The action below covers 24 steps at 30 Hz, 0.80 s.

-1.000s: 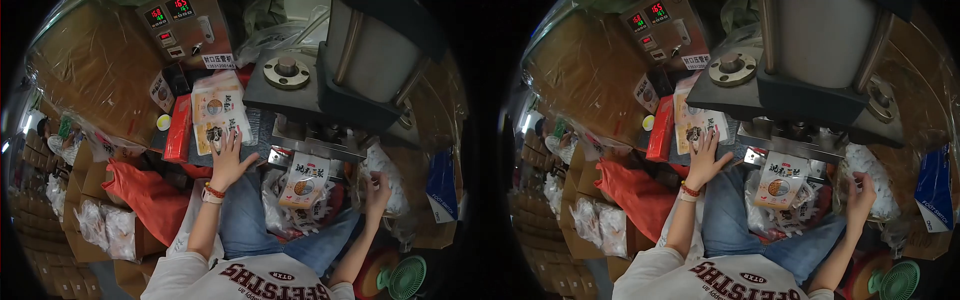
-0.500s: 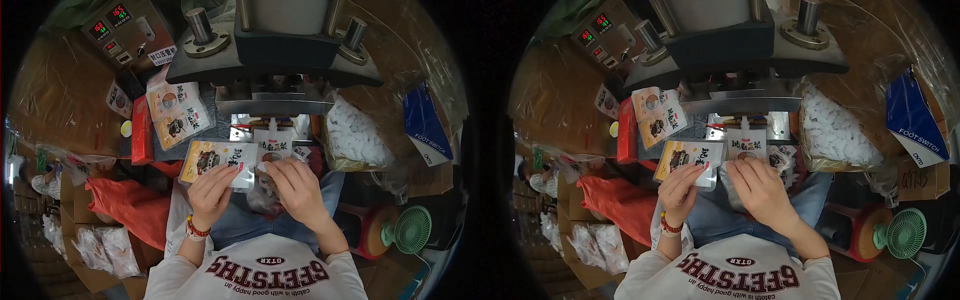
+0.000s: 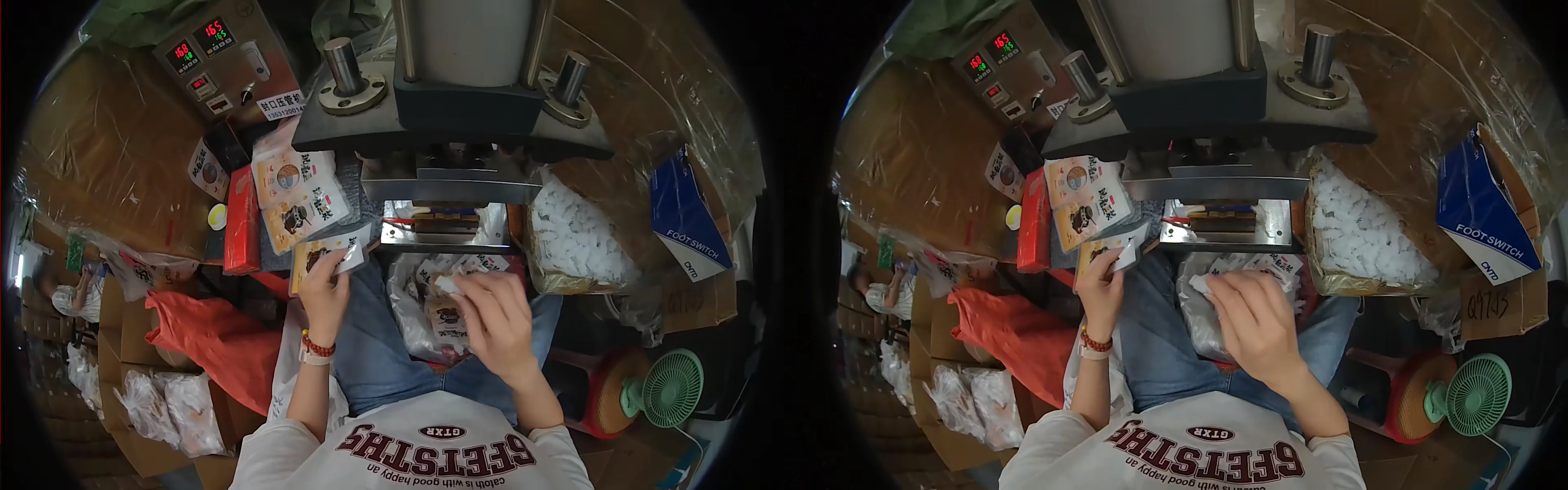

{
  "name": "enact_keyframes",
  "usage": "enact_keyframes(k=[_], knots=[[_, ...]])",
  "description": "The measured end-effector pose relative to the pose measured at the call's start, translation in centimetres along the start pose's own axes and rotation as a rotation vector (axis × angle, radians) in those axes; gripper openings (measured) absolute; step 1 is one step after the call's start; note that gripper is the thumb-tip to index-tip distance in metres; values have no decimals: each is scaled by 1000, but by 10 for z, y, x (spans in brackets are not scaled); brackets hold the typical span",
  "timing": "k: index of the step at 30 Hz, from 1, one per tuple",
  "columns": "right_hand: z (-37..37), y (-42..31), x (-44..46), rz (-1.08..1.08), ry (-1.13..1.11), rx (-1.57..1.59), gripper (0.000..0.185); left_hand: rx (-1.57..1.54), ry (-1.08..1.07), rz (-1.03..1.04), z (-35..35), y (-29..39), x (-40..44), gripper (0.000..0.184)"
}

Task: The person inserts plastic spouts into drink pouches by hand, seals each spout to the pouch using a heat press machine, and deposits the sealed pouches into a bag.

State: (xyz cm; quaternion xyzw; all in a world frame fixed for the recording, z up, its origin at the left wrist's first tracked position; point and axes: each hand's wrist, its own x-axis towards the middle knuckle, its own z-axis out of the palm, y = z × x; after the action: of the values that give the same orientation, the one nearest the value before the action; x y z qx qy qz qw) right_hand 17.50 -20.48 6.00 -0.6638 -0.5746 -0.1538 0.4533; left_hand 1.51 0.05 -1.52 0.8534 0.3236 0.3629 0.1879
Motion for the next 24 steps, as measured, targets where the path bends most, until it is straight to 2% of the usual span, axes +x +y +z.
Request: enact_keyframes(k=[1,3,5,7,8,10,11,13,14,15,17,18,20,24], knots=[[-3,-2,4,8,6,-6,29,-193,41,-47,-5,8,-1,32],[-7,-4,11,-85,140,-166,30,-237,47,-35,-17,36,-3,36],[-2,-5,14,-105,88,-196,32,-137,54,244,-26,56,-3,37],[3,-5,19,-96,-151,-163,35,-93,42,328,-30,67,-2,39],[-1,-6,21,-101,-151,-164,35,-81,27,385,-35,73,-1,39],[-17,-9,25,-136,-206,58,31,-135,-31,460,-41,81,2,39],[-21,-7,26,-134,-208,58,31,-136,-33,458,-43,84,2,39],[-28,-2,28,-11,-266,392,26,-334,-236,423,-42,88,0,37],[-29,-1,25,-3,-265,387,26,-402,-272,354,-32,84,-4,36],[-29,0,23,30,-157,256,25,-409,-275,356,-23,82,-6,36],[-36,2,20,50,20,49,25,-381,-140,278,-12,81,-7,36],[-38,-1,19,52,18,47,25,-383,-142,275,-11,81,-6,36],[-42,-6,15,16,-122,-150,24,-250,-73,342,-14,85,-6,36],[-32,-5,16,-54,-244,-133,26,-132,-95,416,-23,93,-2,36]])
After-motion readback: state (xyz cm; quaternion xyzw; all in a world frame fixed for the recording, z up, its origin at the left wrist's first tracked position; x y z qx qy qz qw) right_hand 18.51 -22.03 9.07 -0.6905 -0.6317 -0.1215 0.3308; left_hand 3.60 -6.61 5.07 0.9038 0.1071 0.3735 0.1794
